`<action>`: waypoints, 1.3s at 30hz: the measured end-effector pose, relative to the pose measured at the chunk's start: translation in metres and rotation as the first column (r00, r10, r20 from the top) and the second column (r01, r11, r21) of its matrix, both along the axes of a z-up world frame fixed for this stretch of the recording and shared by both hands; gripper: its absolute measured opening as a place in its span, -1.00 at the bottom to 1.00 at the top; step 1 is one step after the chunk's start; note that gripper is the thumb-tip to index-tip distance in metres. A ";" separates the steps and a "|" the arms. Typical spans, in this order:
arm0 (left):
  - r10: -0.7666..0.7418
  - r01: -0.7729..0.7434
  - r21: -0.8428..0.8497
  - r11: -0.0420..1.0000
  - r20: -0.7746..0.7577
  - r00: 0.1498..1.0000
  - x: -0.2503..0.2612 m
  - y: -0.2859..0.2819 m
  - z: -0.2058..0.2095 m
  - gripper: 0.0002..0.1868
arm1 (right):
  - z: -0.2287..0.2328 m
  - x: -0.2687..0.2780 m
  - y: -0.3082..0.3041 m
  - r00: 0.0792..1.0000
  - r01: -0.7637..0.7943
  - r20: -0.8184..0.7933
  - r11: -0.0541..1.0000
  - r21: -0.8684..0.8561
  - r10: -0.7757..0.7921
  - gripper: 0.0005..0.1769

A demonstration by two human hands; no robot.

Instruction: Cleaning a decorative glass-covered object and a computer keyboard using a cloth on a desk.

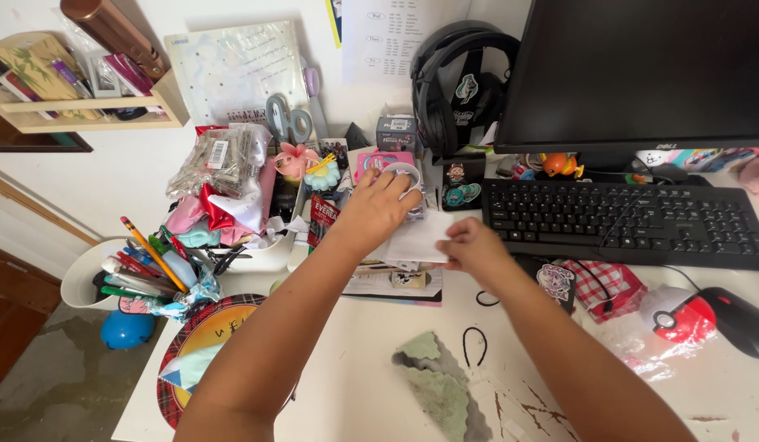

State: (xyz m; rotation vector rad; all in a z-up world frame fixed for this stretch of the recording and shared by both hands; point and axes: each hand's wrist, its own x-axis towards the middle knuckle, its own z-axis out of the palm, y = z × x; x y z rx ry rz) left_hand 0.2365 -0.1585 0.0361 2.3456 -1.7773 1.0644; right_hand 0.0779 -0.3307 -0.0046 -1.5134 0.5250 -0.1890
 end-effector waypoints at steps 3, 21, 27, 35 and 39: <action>0.014 -0.014 0.012 1.000 -0.018 1.000 0.001 -0.001 0.000 -0.43 | 0.003 0.016 0.017 0.999 -0.009 0.042 0.999 -0.034 0.010 -0.52; -0.008 0.008 -0.026 1.000 0.012 1.000 0.008 0.004 -0.003 -0.38 | -0.018 0.015 0.032 0.938 0.001 0.150 0.432 -0.902 0.311 -0.62; 0.011 -0.011 0.015 1.000 0.001 1.000 0.006 0.006 -0.003 -0.38 | -0.016 0.019 0.030 0.968 0.149 0.243 0.633 -0.760 0.065 -0.76; -0.001 0.001 0.010 1.000 0.009 1.000 -0.003 0.011 -0.003 -0.42 | -0.023 0.035 0.025 0.975 0.163 0.221 0.661 -0.733 0.004 -0.80; -0.002 0.001 -0.034 0.999 -0.004 1.000 -0.001 0.009 -0.016 -0.49 | -0.017 0.033 -0.002 0.983 0.114 0.180 0.617 -0.779 0.046 -0.91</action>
